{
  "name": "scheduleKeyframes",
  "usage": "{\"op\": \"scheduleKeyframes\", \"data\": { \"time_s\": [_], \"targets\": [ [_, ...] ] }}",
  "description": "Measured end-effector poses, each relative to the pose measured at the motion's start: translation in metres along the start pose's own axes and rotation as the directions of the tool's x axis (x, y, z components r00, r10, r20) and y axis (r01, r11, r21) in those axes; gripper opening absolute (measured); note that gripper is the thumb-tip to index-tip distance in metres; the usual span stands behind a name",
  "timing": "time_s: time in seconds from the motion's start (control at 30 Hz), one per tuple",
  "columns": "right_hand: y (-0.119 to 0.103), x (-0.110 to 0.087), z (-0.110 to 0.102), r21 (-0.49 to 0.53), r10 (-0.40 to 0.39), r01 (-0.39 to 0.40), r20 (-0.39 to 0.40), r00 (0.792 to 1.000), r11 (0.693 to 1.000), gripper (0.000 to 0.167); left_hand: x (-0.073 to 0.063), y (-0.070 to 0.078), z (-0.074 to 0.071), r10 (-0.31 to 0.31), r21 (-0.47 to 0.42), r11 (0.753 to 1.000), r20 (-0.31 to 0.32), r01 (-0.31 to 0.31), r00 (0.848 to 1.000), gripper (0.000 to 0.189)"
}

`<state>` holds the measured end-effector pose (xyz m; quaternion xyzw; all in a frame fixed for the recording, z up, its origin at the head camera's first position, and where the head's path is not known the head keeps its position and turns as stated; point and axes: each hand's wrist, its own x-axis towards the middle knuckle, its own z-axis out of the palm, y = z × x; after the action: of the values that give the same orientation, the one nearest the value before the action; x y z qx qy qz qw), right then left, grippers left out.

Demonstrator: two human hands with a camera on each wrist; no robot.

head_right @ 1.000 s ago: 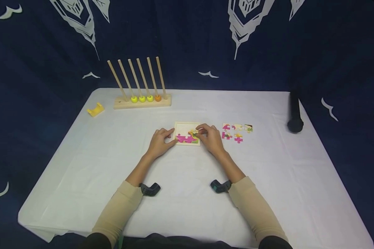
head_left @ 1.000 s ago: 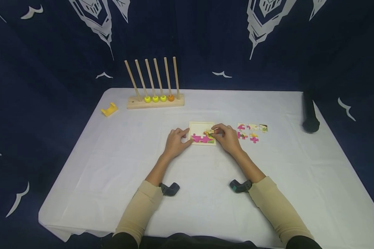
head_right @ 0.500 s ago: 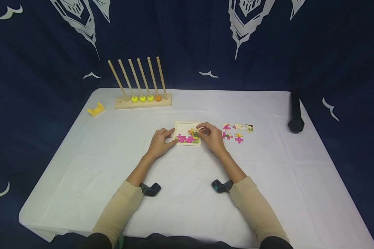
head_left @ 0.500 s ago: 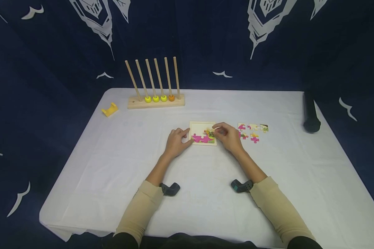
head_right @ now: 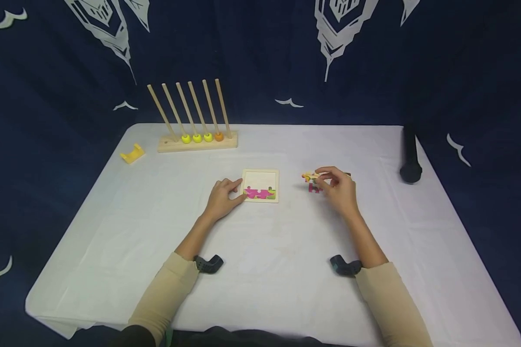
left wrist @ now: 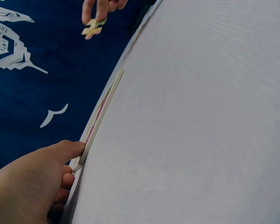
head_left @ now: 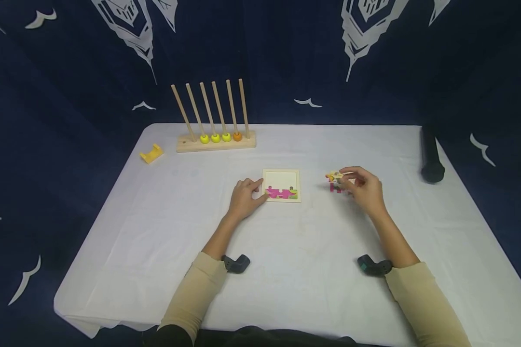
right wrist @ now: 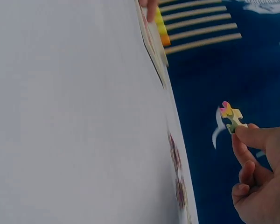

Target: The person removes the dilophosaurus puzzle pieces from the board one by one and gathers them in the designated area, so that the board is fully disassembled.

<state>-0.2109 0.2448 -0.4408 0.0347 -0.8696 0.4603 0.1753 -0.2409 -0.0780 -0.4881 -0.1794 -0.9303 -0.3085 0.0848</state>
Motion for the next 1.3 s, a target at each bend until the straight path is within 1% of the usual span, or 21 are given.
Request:
{"op": "scheduleKeyframes", "data": {
  "time_s": [0.1,0.2,0.27,0.37,0.43,0.5,0.53,0.6,0.67,0.83,0.97,1.1,1.2,1.3],
  "targets": [
    [0.014,-0.002,-0.02,-0.034,0.088,-0.089,-0.029,0.996,0.995,0.024,0.0,-0.001,0.0,-0.003,0.0,1.0,-0.002,0.003,1.0,0.052],
    [0.024,-0.005,-0.037,-0.056,0.177,-0.18,-0.044,0.983,0.982,0.028,0.0,-0.001,0.0,-0.002,-0.005,1.0,-0.006,0.002,1.0,0.052],
    [0.029,-0.006,-0.047,-0.082,0.246,-0.249,-0.039,0.968,0.965,0.031,0.0,-0.001,0.0,-0.001,-0.01,1.0,-0.007,0.001,1.0,0.052],
    [0.036,-0.008,-0.057,-0.14,0.343,-0.341,-0.013,0.939,0.929,0.033,0.0,-0.001,0.001,-0.001,-0.016,1.0,-0.009,0.001,1.0,0.052],
    [0.041,-0.009,-0.06,-0.176,0.388,-0.381,0.009,0.921,0.908,0.034,0.0,-0.001,0.001,0.0,-0.017,1.0,-0.009,0.0,1.0,0.051],
    [0.045,-0.009,-0.06,-0.201,0.418,-0.405,0.026,0.908,0.892,0.035,0.0,-0.001,0.001,0.0,-0.017,1.0,-0.01,0.0,1.0,0.051],
    [0.046,-0.01,-0.06,-0.209,0.43,-0.415,0.029,0.903,0.886,0.034,0.0,-0.001,0.001,-0.001,-0.018,1.0,-0.01,0.001,1.0,0.051],
    [0.05,-0.011,-0.058,-0.223,0.44,-0.423,0.029,0.898,0.878,0.034,0.0,-0.001,0.0,-0.002,-0.019,1.0,-0.01,0.002,1.0,0.051],
    [0.054,-0.012,-0.057,-0.237,0.431,-0.415,0.019,0.902,0.879,0.033,0.0,0.0,0.0,-0.005,-0.019,1.0,-0.007,0.005,1.0,0.051],
    [0.063,-0.013,-0.052,-0.287,0.352,-0.34,-0.013,0.936,0.896,0.029,0.0,0.0,0.0,-0.007,-0.016,1.0,0.001,0.007,1.0,0.052],
    [0.066,-0.012,-0.05,-0.325,0.307,-0.295,-0.016,0.952,0.899,0.029,0.001,-0.001,-0.001,-0.004,-0.016,1.0,-0.001,0.004,1.0,0.052],
    [0.067,-0.012,-0.048,-0.357,0.279,-0.271,-0.03,0.96,0.894,0.027,0.001,-0.002,0.0,-0.008,-0.01,1.0,0.001,0.008,1.0,0.052],
    [0.067,-0.012,-0.048,-0.373,0.272,-0.267,-0.04,0.962,0.889,0.026,0.0,-0.001,0.0,-0.006,-0.015,1.0,-0.002,0.006,1.0,0.052],
    [0.068,-0.013,-0.049,-0.37,0.267,-0.262,-0.038,0.963,0.891,0.026,0.0,-0.002,0.001,0.003,-0.016,1.0,-0.01,-0.003,1.0,0.052]
  ]
}}
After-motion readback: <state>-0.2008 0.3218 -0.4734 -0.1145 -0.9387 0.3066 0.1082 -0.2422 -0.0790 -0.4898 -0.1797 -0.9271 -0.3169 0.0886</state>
